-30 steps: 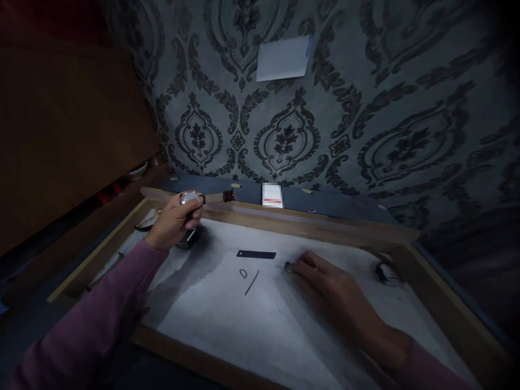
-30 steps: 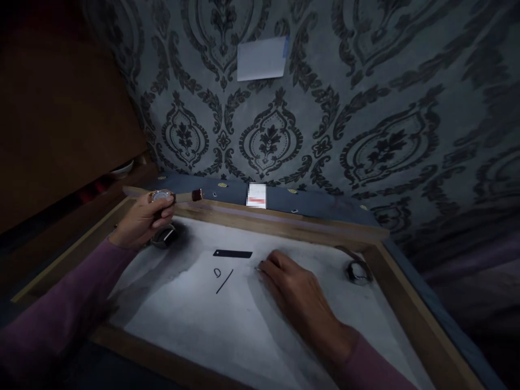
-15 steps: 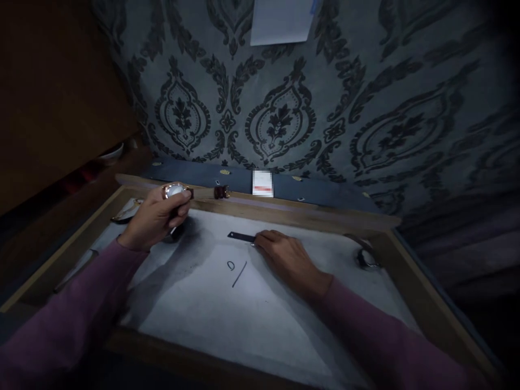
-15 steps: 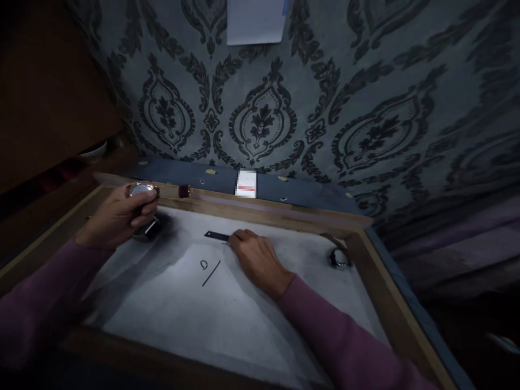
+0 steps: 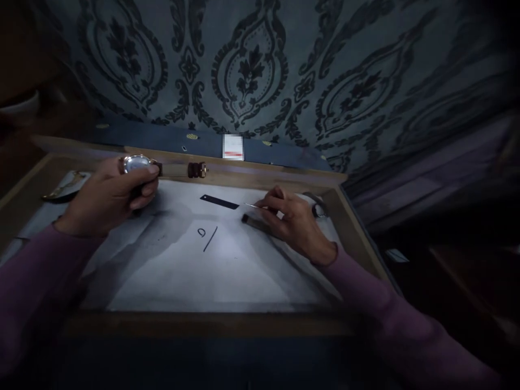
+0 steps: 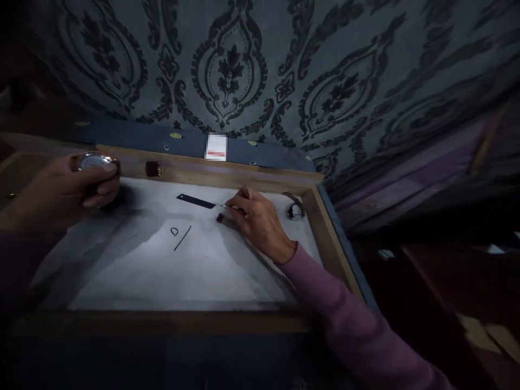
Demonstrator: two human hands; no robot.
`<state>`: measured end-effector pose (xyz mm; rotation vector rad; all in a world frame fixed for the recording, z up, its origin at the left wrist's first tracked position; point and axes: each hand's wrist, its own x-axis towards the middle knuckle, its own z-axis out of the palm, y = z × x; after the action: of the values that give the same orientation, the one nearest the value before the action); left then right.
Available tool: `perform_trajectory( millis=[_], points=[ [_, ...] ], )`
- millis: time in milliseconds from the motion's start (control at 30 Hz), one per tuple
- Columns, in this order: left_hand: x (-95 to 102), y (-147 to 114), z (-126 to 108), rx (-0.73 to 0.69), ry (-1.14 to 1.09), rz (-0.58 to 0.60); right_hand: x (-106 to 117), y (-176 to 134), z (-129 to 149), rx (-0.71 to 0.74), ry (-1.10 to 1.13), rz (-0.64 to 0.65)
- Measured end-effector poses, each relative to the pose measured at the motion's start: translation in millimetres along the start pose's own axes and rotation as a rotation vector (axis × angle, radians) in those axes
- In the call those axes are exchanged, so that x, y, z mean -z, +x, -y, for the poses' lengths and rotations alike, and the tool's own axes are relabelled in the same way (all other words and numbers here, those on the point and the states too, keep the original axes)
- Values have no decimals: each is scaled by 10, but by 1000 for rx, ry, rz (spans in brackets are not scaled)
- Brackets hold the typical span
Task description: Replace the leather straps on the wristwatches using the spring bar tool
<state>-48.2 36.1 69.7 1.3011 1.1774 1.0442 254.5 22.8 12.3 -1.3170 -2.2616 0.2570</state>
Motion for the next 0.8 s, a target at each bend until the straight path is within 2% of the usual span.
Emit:
perform_trajectory(
  millis=[200,467,800],
  points=[
    [-17,-20,36,9,-5,18,108,-273,-210,-93,71,-187],
    [35,-9,14,-23,-59,20,114,-288,-416,-12,-184,-278],
    [-9,2,28,18,-26,-29,30,-339,-404,103,-197,-194]
  ],
)
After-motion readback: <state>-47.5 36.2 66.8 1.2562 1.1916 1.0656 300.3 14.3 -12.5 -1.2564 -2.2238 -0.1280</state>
